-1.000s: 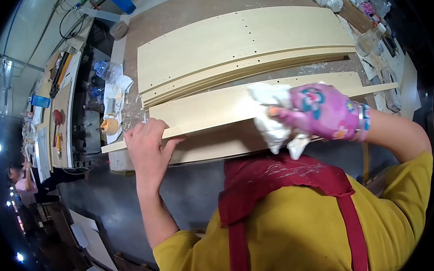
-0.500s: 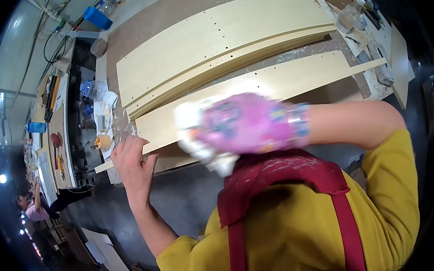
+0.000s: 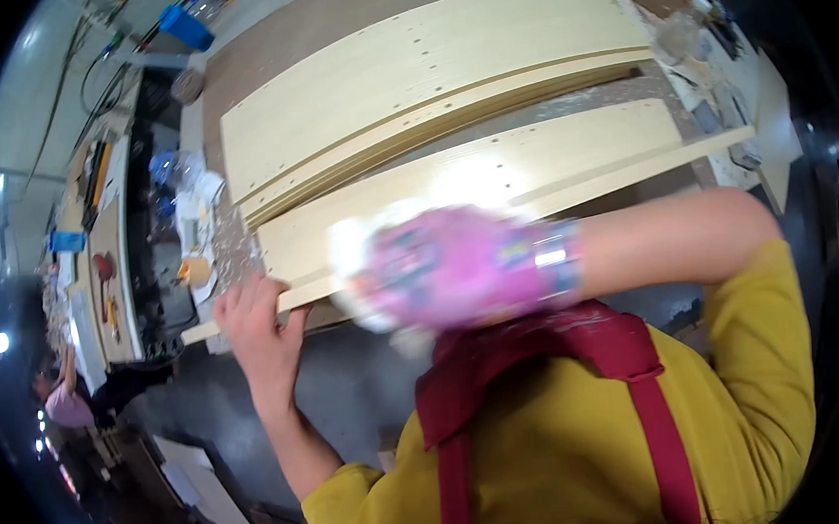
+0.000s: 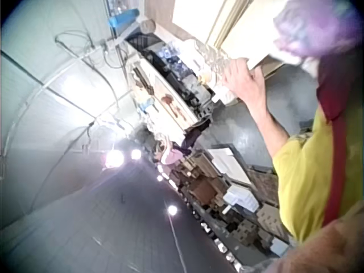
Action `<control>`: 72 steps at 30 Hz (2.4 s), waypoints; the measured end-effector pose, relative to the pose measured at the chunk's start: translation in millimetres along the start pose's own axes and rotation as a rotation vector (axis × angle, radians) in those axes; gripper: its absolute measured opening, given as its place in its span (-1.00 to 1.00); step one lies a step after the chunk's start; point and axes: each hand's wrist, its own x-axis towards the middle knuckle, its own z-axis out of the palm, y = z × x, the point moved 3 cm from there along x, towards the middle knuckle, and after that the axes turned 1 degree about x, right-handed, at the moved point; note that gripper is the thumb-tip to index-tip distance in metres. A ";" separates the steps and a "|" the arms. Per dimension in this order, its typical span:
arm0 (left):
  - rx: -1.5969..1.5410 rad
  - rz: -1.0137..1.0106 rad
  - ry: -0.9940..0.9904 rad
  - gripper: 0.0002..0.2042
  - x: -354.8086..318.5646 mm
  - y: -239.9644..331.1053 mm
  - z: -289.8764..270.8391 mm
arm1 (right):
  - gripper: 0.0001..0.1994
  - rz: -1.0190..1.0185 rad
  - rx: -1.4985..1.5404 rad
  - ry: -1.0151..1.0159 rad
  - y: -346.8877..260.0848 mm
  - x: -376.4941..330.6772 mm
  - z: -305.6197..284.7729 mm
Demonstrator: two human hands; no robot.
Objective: The person wipes the surface of a light-colored wooden board with a white cloth. They repeatedly pour liquid from a clear bottle onto the cloth and continue wiping the board's surface and edges. The person handles the board by turning it and lifting it to access different areas.
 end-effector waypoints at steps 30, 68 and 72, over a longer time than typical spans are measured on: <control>-0.139 0.175 -0.235 -0.73 83.0 89.6 16.7 | -0.69 0.289 -0.731 0.280 81.3 -179.7 -105.9; -0.101 0.091 0.036 -0.63 166.3 81.8 106.5 | -0.47 0.913 0.348 1.369 355.2 -401.2 -102.8; -0.176 0.026 -0.094 -0.63 177.4 71.1 120.4 | -0.67 0.809 0.523 1.147 326.1 -424.1 -105.0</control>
